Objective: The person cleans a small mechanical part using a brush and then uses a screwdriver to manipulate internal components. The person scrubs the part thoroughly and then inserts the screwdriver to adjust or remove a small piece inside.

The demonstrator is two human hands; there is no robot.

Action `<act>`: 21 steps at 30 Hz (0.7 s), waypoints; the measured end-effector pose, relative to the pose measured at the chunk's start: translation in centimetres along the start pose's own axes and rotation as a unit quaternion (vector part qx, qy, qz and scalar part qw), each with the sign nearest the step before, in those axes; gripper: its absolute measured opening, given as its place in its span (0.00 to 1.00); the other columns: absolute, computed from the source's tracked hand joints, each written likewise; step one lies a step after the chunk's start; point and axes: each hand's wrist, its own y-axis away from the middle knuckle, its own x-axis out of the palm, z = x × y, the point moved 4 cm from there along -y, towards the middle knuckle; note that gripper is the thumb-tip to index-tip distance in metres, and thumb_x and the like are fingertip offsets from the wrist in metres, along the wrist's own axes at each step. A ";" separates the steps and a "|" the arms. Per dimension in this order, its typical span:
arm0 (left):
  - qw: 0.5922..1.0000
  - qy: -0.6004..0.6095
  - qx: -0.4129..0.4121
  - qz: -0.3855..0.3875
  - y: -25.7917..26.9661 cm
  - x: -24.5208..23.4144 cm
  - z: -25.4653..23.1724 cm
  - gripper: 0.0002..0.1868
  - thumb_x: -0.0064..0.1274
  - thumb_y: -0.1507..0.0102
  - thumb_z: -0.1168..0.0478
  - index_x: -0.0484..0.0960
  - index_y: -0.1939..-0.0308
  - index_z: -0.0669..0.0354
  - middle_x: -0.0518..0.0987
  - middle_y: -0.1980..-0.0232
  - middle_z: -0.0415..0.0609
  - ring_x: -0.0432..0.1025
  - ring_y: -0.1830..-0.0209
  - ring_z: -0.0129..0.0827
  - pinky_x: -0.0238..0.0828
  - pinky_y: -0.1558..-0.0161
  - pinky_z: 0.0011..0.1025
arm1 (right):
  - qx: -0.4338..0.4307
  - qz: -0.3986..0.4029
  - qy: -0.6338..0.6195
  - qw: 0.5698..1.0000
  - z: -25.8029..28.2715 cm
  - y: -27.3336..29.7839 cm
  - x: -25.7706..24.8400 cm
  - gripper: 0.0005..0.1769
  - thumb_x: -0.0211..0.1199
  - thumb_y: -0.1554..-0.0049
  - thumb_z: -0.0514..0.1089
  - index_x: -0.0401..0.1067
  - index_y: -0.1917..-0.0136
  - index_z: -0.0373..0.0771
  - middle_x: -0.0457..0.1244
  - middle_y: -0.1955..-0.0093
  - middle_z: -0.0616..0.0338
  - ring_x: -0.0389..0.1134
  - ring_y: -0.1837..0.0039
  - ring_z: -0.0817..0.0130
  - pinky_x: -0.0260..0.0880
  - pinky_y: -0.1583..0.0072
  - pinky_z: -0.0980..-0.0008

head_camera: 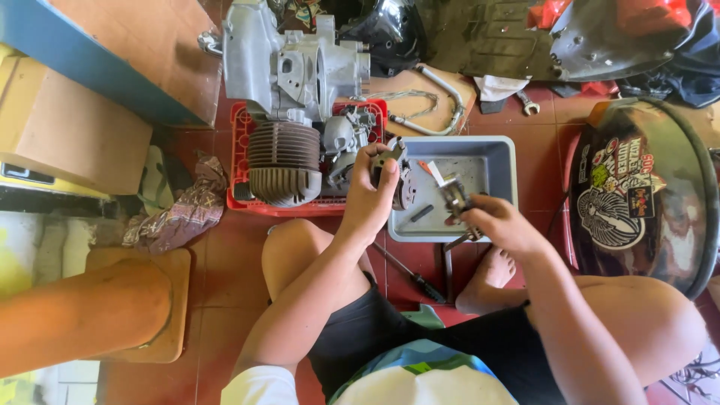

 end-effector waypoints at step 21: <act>0.999 0.026 -0.036 0.026 -3.5 2.9 3.9 0.37 0.34 0.31 0.29 0.69 0.45 0.62 0.71 0.51 0.65 0.72 0.47 0.53 0.71 0.43 0.54 | -0.177 -0.003 -0.174 0.969 1.7 -2.3 -2.5 0.21 0.58 0.38 0.35 0.69 0.32 0.29 0.70 0.53 0.45 0.68 0.48 0.66 0.72 0.44 0.63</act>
